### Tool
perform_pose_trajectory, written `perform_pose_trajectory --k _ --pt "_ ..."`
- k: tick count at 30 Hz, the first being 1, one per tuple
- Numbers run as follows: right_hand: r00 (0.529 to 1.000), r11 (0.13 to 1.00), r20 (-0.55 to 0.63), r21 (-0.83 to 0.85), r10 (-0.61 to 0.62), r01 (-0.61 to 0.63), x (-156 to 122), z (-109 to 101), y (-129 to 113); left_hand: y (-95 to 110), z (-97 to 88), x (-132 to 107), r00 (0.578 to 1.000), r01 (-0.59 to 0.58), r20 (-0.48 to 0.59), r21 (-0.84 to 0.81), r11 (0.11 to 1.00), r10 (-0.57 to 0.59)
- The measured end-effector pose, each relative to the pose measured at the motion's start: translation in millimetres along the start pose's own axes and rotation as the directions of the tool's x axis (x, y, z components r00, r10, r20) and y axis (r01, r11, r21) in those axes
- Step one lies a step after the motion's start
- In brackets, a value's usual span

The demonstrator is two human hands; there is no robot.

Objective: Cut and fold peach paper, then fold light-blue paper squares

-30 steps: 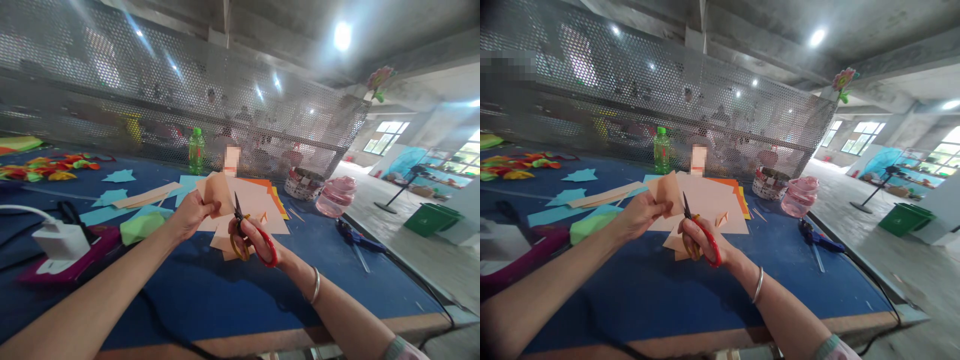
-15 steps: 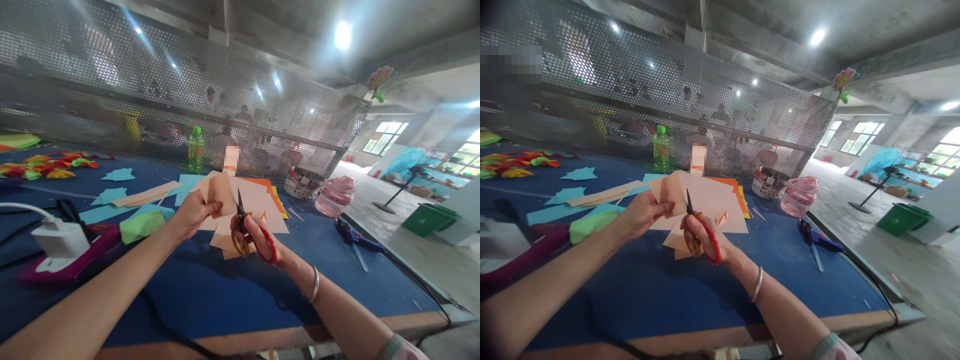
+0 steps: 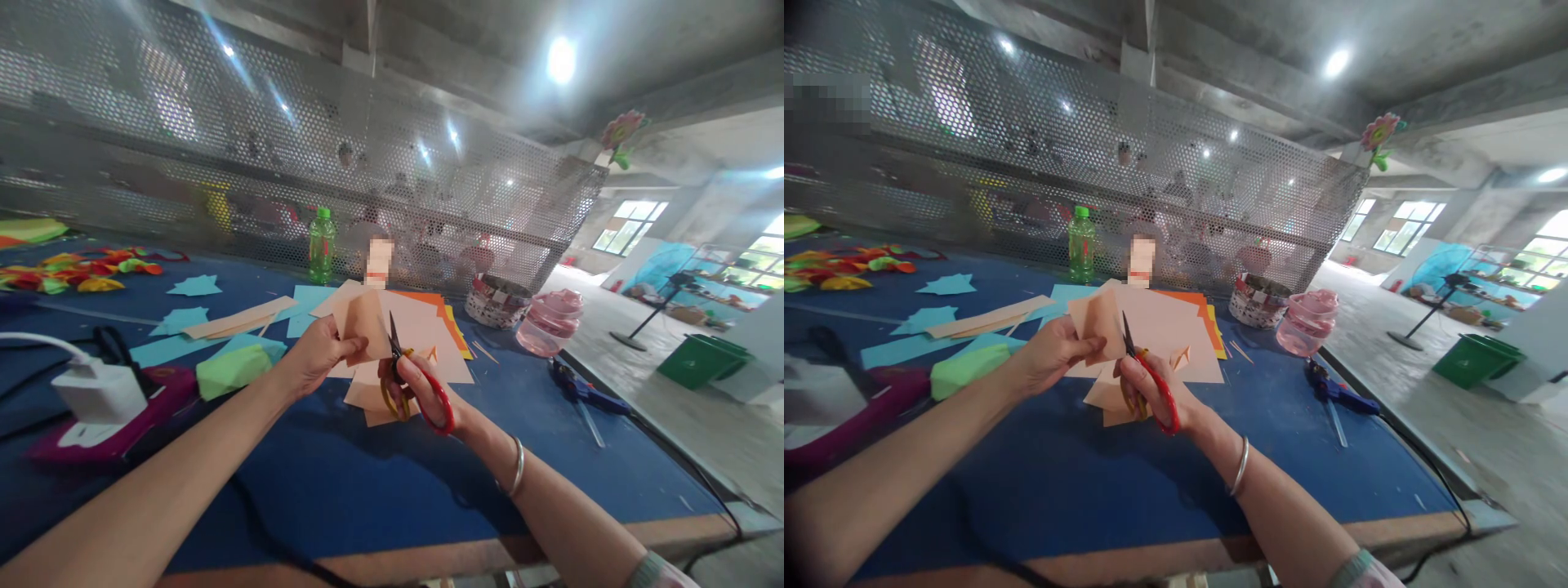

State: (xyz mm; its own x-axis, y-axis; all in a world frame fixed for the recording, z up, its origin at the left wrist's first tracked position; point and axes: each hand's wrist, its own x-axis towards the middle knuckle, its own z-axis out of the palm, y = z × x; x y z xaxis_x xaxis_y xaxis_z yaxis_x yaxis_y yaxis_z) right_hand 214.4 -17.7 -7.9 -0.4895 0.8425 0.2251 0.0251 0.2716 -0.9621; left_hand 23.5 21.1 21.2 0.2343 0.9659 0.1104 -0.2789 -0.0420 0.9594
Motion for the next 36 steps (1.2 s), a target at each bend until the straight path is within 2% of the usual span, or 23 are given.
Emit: perform_pose_trajectory --k 9,14,17,28,36 --pt "1.000 0.998 -0.008 0.054 -0.017 0.017 3 0 0 6 2.0 -4 0.998 0.033 0.051 -0.106 0.994 -0.028" --pt "1.000 0.998 0.010 0.061 0.011 -0.012 2 0 1 4 1.8 -2 0.995 0.074 -0.055 -0.216 0.974 -0.088" --pt "1.000 0.999 0.028 0.050 0.008 -0.010 1 1 -1 0 1.9 -1 0.992 0.056 -0.101 -0.210 0.976 -0.079" --pt "1.000 0.996 0.005 0.080 -0.028 0.027 1 2 4 -6 0.3 0 0.994 0.018 -0.099 -0.176 0.984 -0.036" --pt "0.999 0.997 -0.014 0.068 -0.043 0.044 0 3 1 1 3.4 -2 0.991 0.041 -0.124 -0.119 0.992 -0.056"
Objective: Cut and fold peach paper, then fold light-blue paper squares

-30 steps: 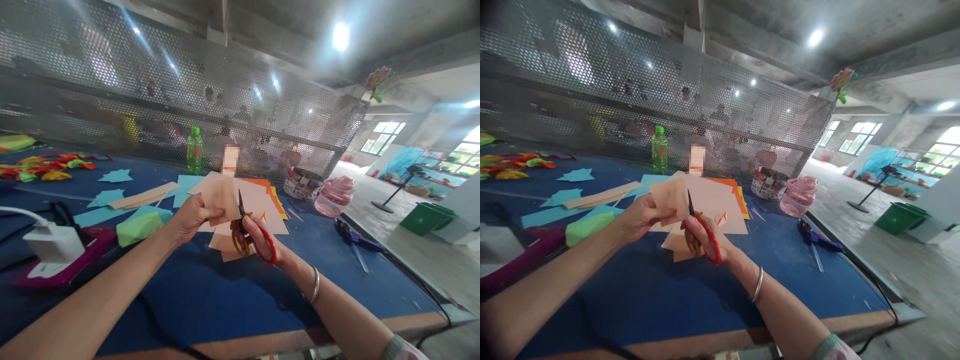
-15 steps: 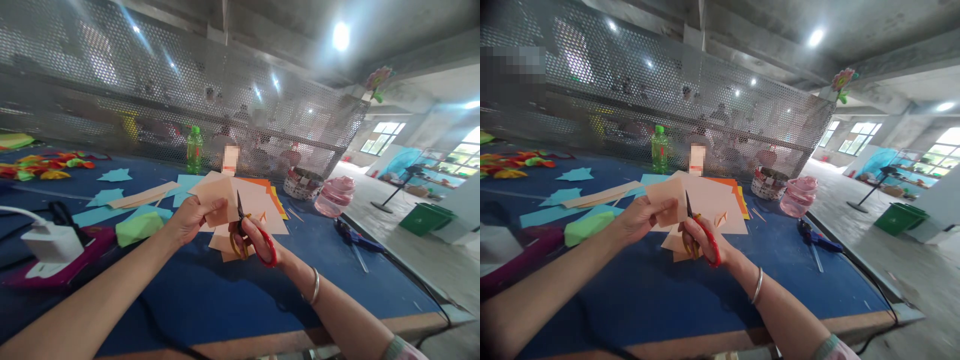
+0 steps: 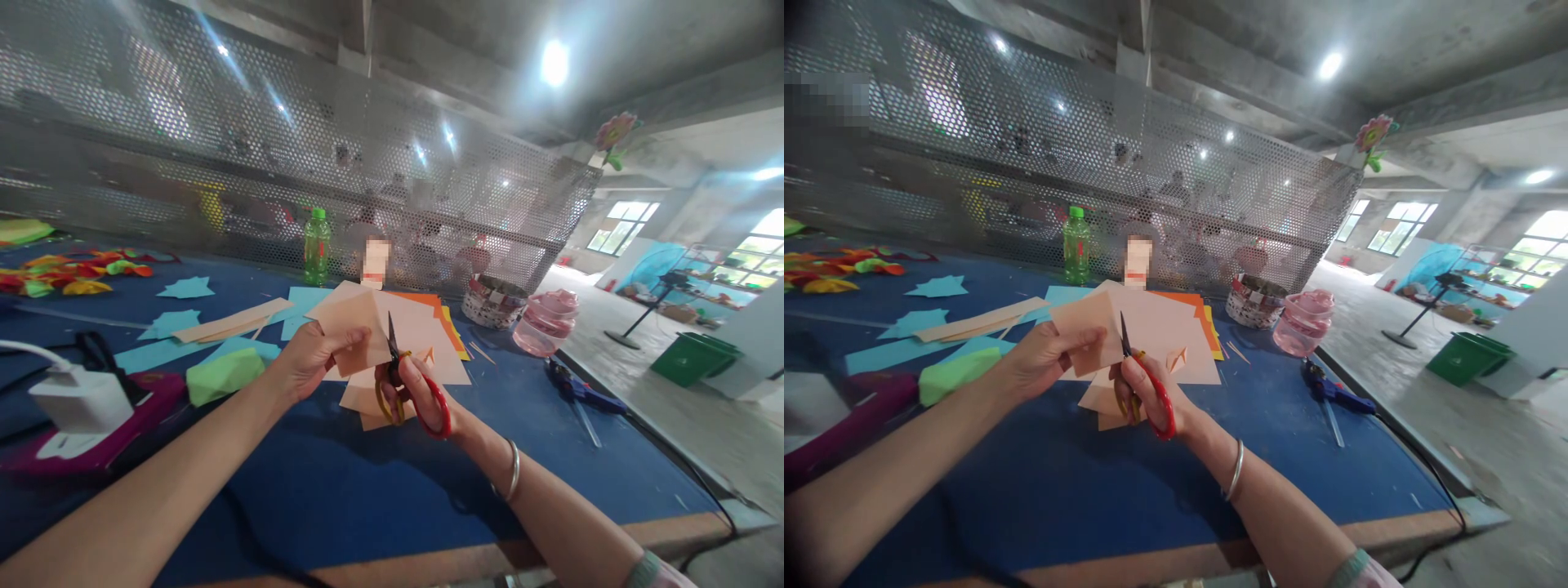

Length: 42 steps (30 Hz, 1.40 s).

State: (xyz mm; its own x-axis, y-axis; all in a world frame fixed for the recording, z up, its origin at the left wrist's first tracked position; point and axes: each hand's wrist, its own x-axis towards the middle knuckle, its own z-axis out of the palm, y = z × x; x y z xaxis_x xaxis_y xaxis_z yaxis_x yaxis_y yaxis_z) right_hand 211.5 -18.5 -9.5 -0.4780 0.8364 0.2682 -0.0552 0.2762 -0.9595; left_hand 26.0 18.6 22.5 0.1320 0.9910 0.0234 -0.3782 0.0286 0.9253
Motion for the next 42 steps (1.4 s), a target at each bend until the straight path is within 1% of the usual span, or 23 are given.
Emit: perform_pose_trajectory --k 6,12,17,22,26,31,37,42 --pt "1.000 1.000 0.001 0.024 -0.002 0.002 -0.7 2.1 -3.3 3.9 0.8 -1.2 1.000 -0.008 0.024 0.007 1.000 0.007" --pt "1.000 0.999 -0.004 0.034 -0.007 0.007 -0.7 3.6 -0.9 3.5 1.1 -1.7 0.999 -0.007 0.035 -0.013 1.000 0.007" --pt "1.000 0.995 -0.013 0.096 -0.018 0.019 -0.3 5.9 1.9 0.8 0.6 -0.5 1.000 0.003 0.030 -0.039 0.999 -0.002" --pt "0.999 0.995 -0.042 0.104 0.011 -0.006 -0.9 8.1 1.3 -1.7 -1.0 0.9 1.000 0.020 0.011 -0.049 0.999 -0.019" --pt "0.997 0.993 -0.070 0.115 0.042 -0.034 -1.4 8.4 1.6 -1.3 0.1 -0.2 1.000 0.011 0.030 -0.050 0.999 -0.010" --pt "0.996 0.993 -0.062 0.102 0.069 -0.063 -1.6 7.4 3.6 0.3 0.8 -1.7 1.000 0.019 0.023 -0.038 0.999 -0.018" --pt "0.996 0.999 -0.087 0.036 0.023 -0.020 -2.3 3.1 2.5 -0.9 -2.3 -0.1 0.999 0.011 0.033 0.004 1.000 -0.011" --pt "0.998 0.999 -0.047 -0.034 -0.042 0.040 -2.0 0.6 -1.1 -1.5 -1.6 -2.0 0.999 0.017 0.050 0.019 1.000 -0.018"
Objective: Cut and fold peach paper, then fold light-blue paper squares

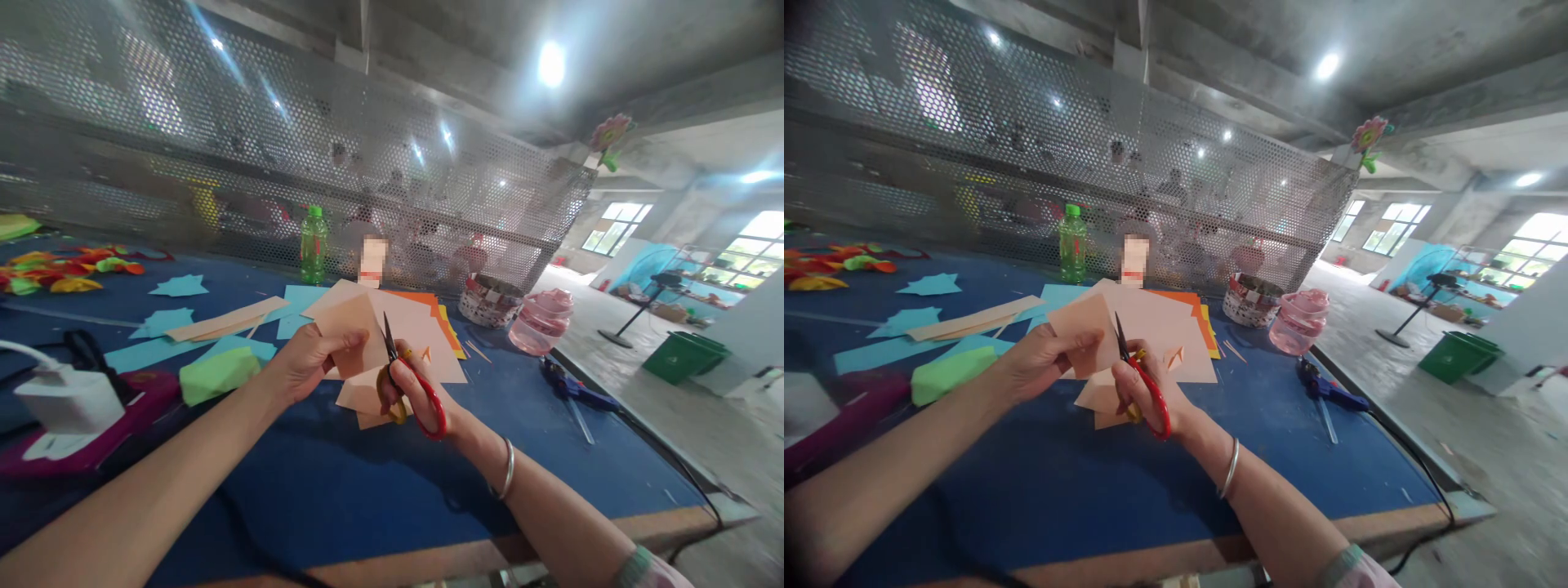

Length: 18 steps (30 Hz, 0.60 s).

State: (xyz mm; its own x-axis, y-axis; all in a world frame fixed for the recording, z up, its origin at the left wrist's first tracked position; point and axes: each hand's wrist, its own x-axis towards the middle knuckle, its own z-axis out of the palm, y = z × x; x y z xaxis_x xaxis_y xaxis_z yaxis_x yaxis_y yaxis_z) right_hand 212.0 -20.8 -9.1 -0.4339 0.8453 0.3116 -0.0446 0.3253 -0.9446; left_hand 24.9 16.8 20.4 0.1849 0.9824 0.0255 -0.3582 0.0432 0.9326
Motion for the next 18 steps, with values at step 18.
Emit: perform_pose_trajectory --k 18 --pt "0.999 0.998 -0.043 0.070 0.003 0.000 -2.4 7.3 -1.6 -5.5 6.3 -6.1 0.995 0.027 0.101 -0.033 0.999 -0.023"
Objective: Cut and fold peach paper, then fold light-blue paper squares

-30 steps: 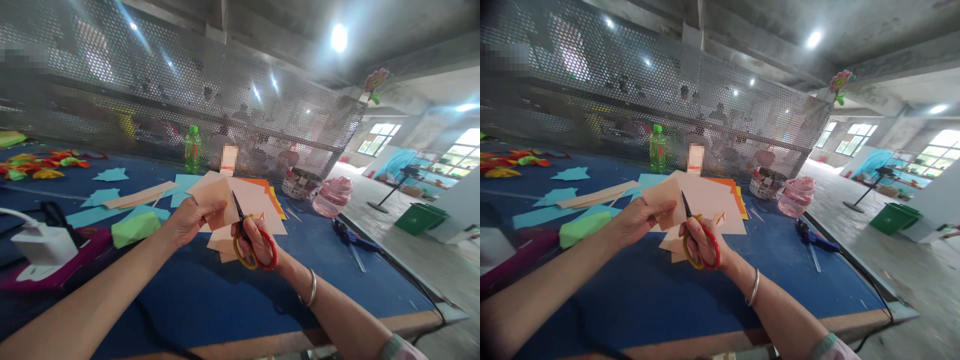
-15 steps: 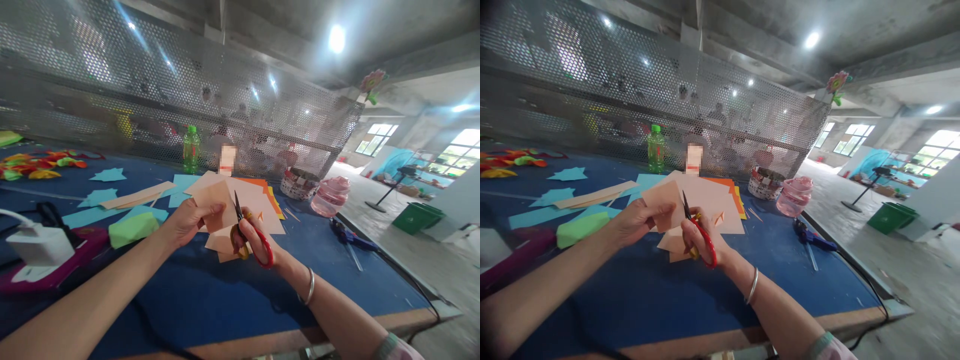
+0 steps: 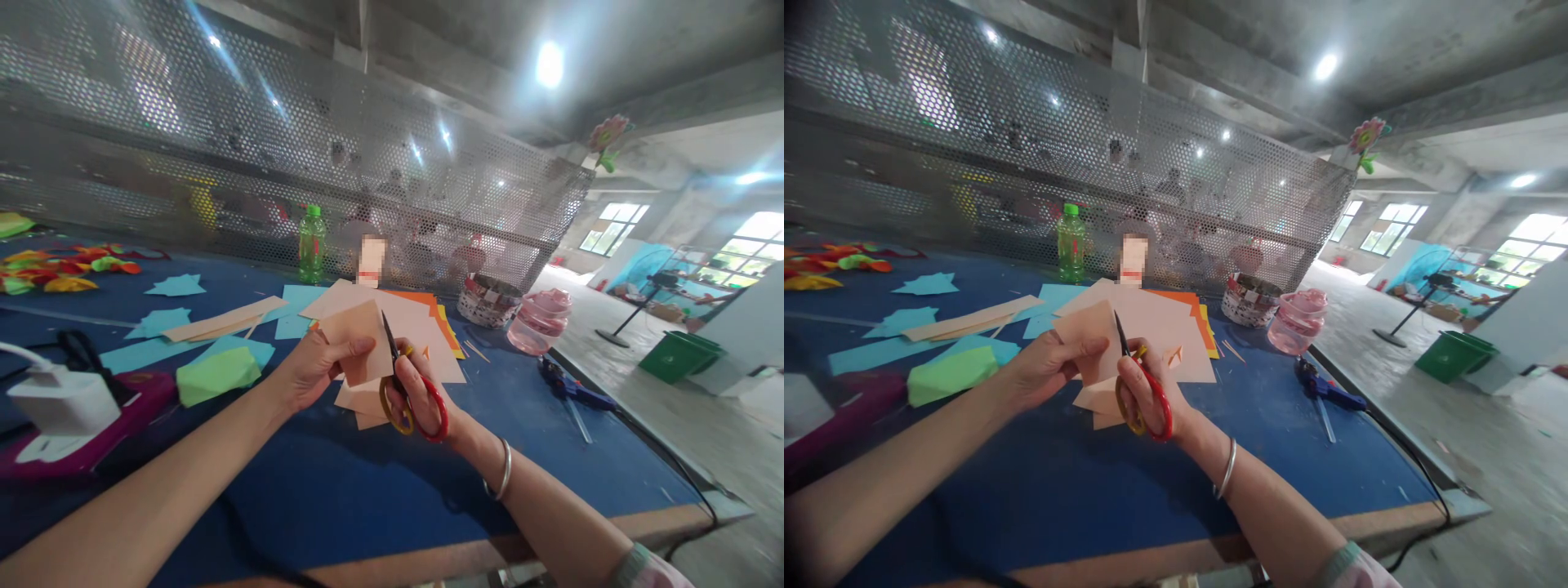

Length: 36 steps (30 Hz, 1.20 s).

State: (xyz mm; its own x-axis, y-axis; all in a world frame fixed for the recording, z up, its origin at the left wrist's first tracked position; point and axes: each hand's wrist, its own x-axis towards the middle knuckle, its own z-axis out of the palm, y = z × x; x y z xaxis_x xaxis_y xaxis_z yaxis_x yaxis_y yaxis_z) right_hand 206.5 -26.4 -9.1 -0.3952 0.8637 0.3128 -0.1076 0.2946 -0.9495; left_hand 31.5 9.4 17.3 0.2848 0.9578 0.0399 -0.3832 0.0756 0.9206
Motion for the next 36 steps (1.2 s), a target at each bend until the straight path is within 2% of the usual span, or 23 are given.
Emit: perform_pose_trajectory --k 5,10,15,20,24,36 --pt "0.999 0.999 -0.044 0.039 0.026 -0.025 -1 1 5 1 1.8 -1 0.999 0.016 -0.039 0.002 1.000 -0.016" --pt "0.999 0.999 -0.049 -0.034 0.014 -0.016 0 -2 5 1 1.6 0 0.999 0.030 -0.044 -0.029 0.999 -0.031" --pt "0.999 0.995 -0.017 -0.088 -0.041 0.040 0 -4 3 1 3.1 -2 0.999 0.047 -0.020 0.000 0.999 -0.047" --pt "1.000 0.999 -0.025 -0.053 -0.001 0.000 -1 -4 3 -5 4.1 -3 0.999 0.046 0.018 0.010 0.999 -0.046" --pt "0.999 0.996 -0.048 -0.088 0.004 -0.008 -1 -4 3 -11 2.0 -1 0.999 0.047 0.012 0.012 0.999 -0.047" --pt "0.999 0.997 -0.048 -0.082 0.004 -0.008 -1 -4 5 -12 -1.0 1 0.999 0.037 0.034 0.004 0.999 -0.037"
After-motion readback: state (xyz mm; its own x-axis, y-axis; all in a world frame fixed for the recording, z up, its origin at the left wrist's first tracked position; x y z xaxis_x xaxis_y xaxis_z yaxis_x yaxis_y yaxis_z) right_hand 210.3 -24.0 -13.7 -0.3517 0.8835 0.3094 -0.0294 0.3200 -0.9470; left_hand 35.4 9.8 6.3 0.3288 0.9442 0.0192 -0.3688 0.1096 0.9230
